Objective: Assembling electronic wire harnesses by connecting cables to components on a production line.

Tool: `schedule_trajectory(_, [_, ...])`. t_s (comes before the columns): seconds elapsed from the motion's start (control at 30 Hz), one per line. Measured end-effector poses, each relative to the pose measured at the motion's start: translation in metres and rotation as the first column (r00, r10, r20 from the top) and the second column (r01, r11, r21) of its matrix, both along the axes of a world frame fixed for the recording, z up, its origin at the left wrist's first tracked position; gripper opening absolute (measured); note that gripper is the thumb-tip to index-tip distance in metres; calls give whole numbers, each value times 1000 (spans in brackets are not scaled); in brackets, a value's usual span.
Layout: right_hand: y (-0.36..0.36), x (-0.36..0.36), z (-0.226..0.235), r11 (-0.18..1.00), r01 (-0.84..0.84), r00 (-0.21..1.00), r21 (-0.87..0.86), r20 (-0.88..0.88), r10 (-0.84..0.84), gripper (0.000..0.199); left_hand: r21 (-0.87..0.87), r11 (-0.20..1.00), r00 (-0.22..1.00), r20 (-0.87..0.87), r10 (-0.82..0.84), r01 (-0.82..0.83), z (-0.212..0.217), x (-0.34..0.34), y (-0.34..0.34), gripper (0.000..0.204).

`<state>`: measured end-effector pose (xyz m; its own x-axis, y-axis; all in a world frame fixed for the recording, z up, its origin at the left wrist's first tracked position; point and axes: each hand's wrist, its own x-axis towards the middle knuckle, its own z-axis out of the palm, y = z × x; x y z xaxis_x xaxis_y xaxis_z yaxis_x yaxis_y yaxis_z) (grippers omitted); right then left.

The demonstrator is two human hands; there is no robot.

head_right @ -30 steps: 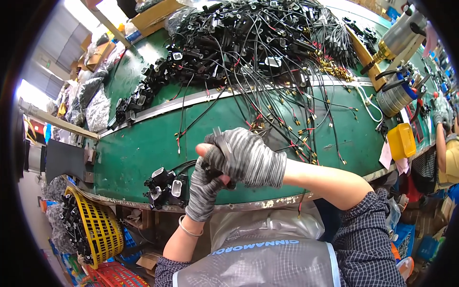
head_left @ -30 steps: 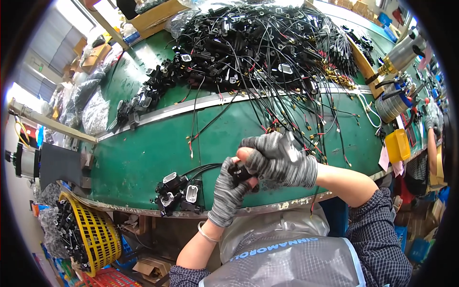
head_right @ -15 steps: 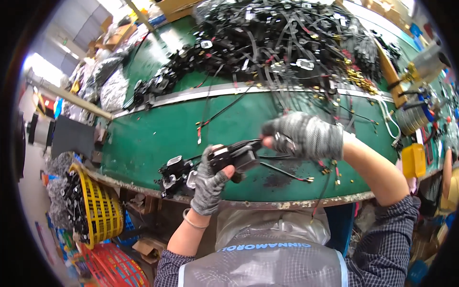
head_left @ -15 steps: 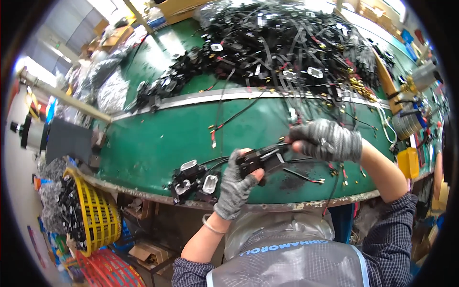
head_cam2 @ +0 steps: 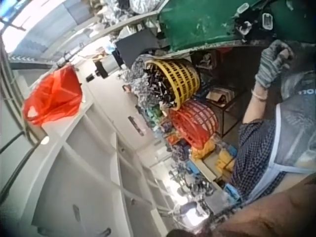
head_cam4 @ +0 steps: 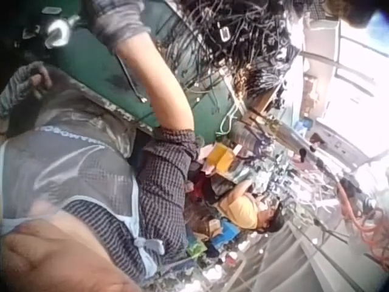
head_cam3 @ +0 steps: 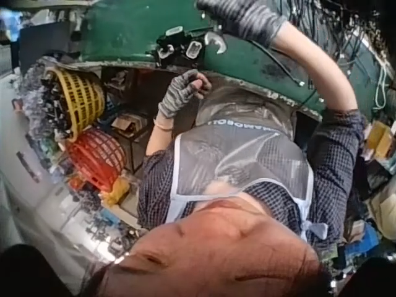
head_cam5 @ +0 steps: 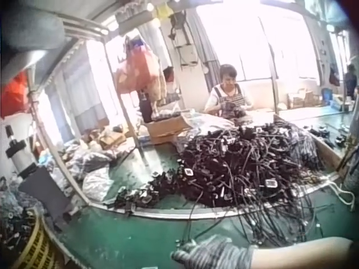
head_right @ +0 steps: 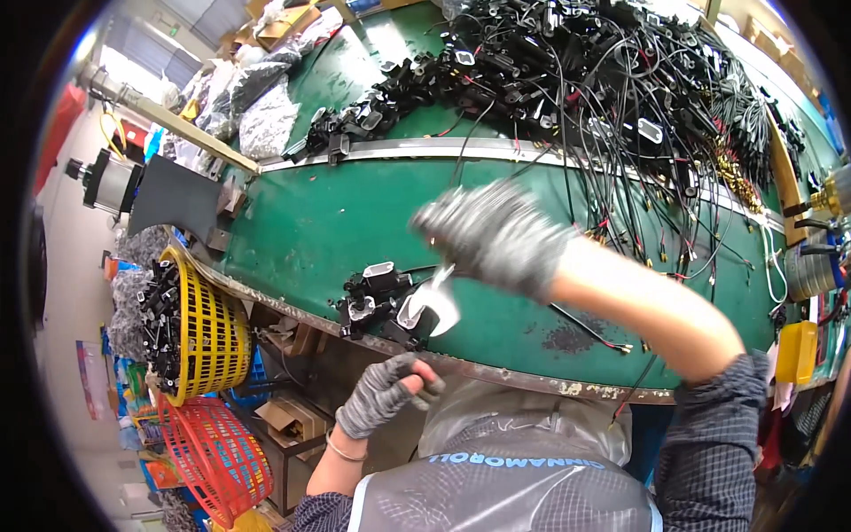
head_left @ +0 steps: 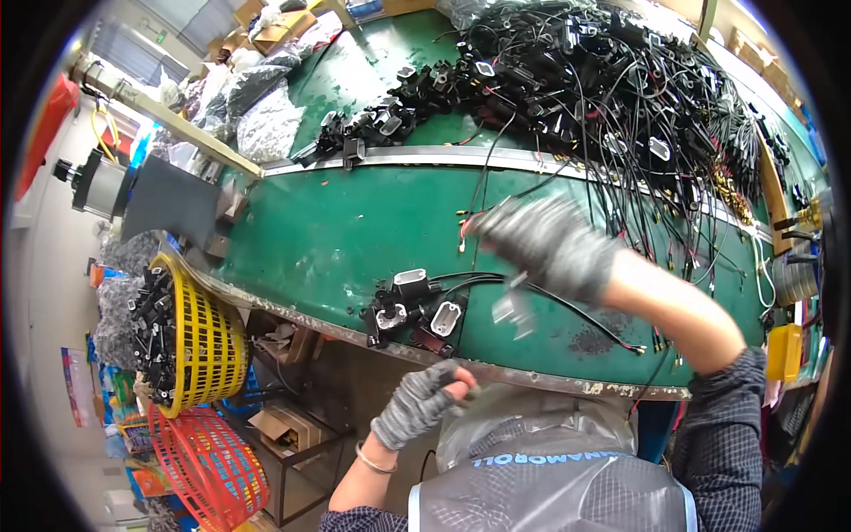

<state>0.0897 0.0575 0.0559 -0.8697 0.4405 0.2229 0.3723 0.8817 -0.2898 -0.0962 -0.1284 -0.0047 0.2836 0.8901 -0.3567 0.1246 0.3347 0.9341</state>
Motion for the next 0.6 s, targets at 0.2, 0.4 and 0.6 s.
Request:
schedule_trajectory(0.2, [-20, -82, -55, 959, 74, 977, -272, 215, -15, 18, -153, 939, 942, 90, 323, -307, -1, -22, -6, 28])
schedule_trajectory(0.4, [-12, -45, -35, 974, 181, 964, -137, 220, -149, 21, -182, 942, 887, 326, 328, -282, 1, -21, 12, 34])
schedule_trajectory(0.6, [-44, 63, -16, 935, 80, 996, 345, -64, -62, 17, -319, 940, 668, 675, 315, -121, 17, 54, 68, 47])
